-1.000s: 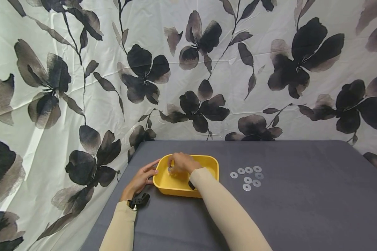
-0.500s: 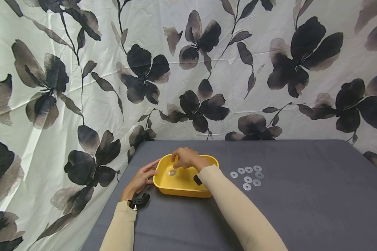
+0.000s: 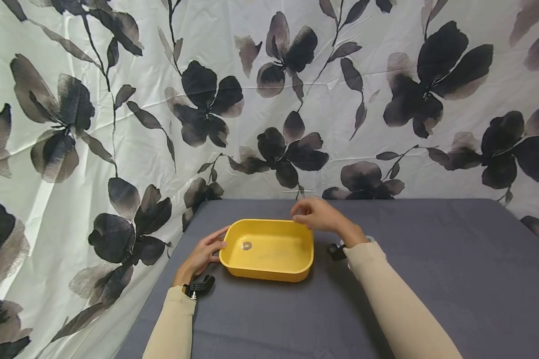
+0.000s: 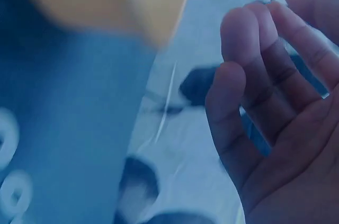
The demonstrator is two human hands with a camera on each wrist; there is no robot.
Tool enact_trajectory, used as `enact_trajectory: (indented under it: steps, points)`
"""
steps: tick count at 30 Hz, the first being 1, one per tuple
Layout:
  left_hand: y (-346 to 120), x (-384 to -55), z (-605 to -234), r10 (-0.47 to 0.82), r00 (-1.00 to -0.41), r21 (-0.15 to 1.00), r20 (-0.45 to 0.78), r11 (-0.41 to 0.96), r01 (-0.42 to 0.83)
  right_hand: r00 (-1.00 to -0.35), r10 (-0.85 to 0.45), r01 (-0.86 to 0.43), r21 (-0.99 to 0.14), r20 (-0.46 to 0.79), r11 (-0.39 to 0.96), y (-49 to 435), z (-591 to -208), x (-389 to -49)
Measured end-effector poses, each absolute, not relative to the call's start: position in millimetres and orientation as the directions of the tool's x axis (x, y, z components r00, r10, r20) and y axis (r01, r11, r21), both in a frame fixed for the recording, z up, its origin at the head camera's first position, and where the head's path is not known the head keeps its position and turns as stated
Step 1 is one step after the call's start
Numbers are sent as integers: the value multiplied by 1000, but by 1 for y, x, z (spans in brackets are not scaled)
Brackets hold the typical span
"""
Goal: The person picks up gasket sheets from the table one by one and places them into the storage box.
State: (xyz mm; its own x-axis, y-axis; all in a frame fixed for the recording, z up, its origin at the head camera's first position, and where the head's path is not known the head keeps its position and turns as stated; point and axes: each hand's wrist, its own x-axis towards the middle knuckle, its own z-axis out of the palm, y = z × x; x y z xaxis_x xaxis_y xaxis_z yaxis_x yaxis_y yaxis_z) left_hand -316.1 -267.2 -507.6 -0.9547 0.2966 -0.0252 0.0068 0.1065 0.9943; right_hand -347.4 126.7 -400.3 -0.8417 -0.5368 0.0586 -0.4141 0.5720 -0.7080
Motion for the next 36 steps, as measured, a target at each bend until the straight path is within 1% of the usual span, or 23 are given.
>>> enact_trajectory:
  steps: [4,8,14,18,21,25,31,36]
  points:
    - [-268,-316,-508,304,-952,994,-21,108,13,-895,-439,-360,-709,79,607,162,-413,-343]
    - [-268,-316,-508,310,-951,994,-15,109,20,-931,-353,-312,-697,90,646,191,-429,-339]
    - [-268,-314,-508,300,-954,994,-22,108,11,-967,-251,-212,-684,44,697,219,-449,-335]
    - [-268,-315,-508,298,-954,995,-24,103,7,-966,-258,-200,-648,6,735,232,-460,-332]
    - [-268,-315,-508,299,-954,995,-23,101,8,-965,-263,-210,-579,-7,787,241,-467,-331]
    - [-268,-316,-509,298,-954,995,-20,103,11,-968,-245,-188,-502,-49,844,247,-471,-332]
    - [-269,-316,-509,297,-955,994,-24,107,8,-972,-209,-135,-467,-110,874,247,-471,-334]
    - [-269,-318,-510,301,-954,993,-20,115,16,-967,-215,-127,-478,-134,869,249,-472,-340]
